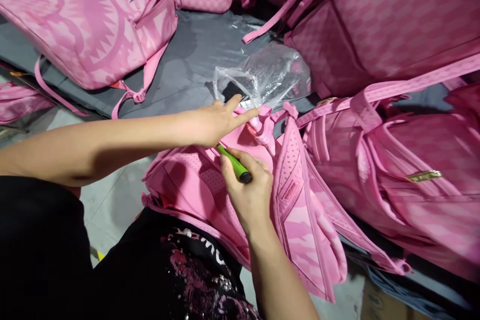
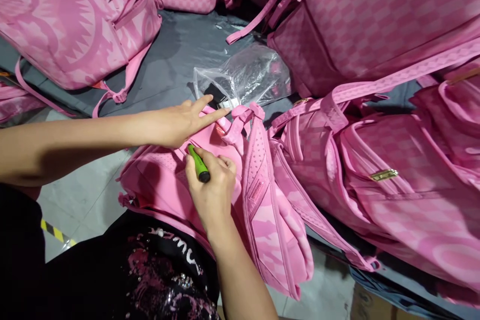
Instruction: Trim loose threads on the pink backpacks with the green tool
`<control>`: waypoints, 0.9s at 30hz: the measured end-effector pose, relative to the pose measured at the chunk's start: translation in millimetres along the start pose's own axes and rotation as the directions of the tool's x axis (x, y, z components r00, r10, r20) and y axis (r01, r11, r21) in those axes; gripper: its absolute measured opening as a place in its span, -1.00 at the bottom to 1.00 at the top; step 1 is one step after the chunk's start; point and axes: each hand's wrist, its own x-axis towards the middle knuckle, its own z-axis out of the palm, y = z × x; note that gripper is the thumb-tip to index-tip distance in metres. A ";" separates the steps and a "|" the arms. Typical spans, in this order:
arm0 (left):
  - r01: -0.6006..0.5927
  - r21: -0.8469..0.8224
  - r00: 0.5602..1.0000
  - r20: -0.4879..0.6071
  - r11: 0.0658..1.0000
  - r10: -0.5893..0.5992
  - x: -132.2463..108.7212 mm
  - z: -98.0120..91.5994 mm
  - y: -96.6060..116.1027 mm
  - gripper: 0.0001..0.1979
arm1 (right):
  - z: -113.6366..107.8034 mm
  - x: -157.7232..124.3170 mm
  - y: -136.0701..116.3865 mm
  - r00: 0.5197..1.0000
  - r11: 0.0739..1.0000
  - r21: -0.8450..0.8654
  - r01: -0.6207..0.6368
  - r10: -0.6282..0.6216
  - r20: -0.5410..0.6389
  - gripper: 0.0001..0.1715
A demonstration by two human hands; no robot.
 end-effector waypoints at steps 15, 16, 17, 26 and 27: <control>-0.020 -0.044 0.999 -0.026 0.999 0.019 5.1 10.3 -6.4 0.12 | -12.4 1.6 -4.4 0.990 0.998 0.010 -0.067 0.065 0.129 -0.73; -0.025 -0.045 0.999 -0.031 0.999 0.024 5.0 11.0 -7.0 0.12 | -12.3 2.1 -4.3 0.991 0.998 0.010 -0.059 0.057 0.123 -0.73; -0.032 -0.044 0.999 -0.036 0.999 0.030 4.9 11.7 -7.5 0.12 | -12.2 2.8 -4.1 0.990 0.998 0.026 -0.055 0.051 0.132 -0.73; -0.074 -0.014 0.991 -0.113 0.997 0.072 0.2 17.2 -11.6 0.10 | -1.5 12.3 1.2 0.970 0.978 0.193 -0.080 0.031 0.243 -0.71; -0.078 -0.003 0.989 -0.127 0.997 0.077 -0.5 18.1 -12.0 0.09 | 0.8 12.8 1.4 0.971 0.978 0.192 -0.077 0.030 0.235 -0.71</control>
